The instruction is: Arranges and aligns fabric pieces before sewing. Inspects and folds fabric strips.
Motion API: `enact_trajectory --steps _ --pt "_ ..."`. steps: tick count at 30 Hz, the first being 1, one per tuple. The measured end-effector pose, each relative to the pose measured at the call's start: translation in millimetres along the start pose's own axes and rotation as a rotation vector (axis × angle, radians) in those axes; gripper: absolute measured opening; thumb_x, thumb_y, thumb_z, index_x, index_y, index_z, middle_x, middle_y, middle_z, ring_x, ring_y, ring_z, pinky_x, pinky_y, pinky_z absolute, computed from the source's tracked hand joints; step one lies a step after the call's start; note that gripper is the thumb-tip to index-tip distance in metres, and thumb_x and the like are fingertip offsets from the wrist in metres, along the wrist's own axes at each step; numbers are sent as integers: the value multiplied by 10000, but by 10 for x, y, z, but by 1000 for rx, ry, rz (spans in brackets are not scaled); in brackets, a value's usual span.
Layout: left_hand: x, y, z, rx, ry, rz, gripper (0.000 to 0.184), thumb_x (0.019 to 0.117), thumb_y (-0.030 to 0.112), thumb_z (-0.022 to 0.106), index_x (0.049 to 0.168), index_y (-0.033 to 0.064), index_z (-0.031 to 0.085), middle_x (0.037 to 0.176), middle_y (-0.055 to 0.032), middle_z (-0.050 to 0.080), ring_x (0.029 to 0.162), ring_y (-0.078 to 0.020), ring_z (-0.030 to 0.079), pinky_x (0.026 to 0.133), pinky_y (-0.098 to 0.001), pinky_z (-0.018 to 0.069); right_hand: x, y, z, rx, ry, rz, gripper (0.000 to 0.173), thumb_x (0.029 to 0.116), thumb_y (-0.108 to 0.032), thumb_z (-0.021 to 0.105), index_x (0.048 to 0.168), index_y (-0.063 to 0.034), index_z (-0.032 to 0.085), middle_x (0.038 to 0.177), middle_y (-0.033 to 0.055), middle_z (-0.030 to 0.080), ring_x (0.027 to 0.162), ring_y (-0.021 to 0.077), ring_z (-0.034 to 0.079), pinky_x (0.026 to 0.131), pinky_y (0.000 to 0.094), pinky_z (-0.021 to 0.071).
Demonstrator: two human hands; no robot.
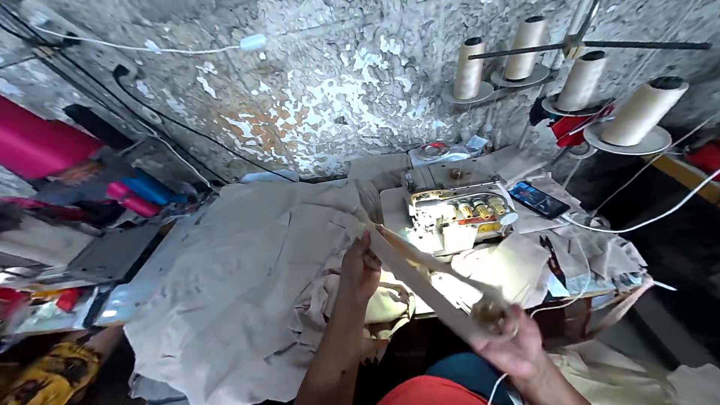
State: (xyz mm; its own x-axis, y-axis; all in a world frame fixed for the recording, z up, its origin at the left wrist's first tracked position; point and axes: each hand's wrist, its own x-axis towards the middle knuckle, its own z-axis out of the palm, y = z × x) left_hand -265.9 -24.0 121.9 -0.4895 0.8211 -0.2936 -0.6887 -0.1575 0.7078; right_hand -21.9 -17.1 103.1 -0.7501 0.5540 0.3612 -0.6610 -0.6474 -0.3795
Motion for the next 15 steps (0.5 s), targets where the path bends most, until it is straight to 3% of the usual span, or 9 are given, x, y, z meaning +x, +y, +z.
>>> enact_trajectory --steps 2,4,6,8,15 --pt "-46 36 32 -23 37 -9 296 1114 217 374 1089 84 637 836 -4 711 692 -52 695 657 -183 591 189 -171 -32 -35 95 -149 291 954 -362 655 1166 -196 767 1026 -7 784 931 78 748 867 226 598" --pt "-111 19 29 -49 85 -18 298 1110 193 379 1093 65 648 796 -6 701 651 -46 682 644 -167 584 359 -313 -99 -62 335 -238 273 993 -355 618 1133 -152 734 989 44 774 885 110 752 827 242 611" --pt "-186 -17 35 -53 122 -34 295 1107 161 370 1063 47 639 740 -8 677 599 -45 665 604 -162 579 492 -375 -155 -81 590 -286 349 1101 -304 398 1133 -110 686 969 51 768 869 113 752 818 250 619" --pt "-267 -66 34 -57 115 -46 306 1108 133 348 1065 37 635 742 -17 690 611 -54 681 619 -173 591 564 -380 -213 -87 774 -297 374 1124 -248 319 1140 -92 658 928 42 760 849 117 751 810 269 624" --pt "-321 -131 62 -51 93 -52 288 1116 118 308 1089 56 589 802 -21 713 685 -68 716 662 -193 609 599 -378 -287 13 980 -319 182 1100 -202 427 1093 -90 570 802 41 701 747 123 726 751 279 621"
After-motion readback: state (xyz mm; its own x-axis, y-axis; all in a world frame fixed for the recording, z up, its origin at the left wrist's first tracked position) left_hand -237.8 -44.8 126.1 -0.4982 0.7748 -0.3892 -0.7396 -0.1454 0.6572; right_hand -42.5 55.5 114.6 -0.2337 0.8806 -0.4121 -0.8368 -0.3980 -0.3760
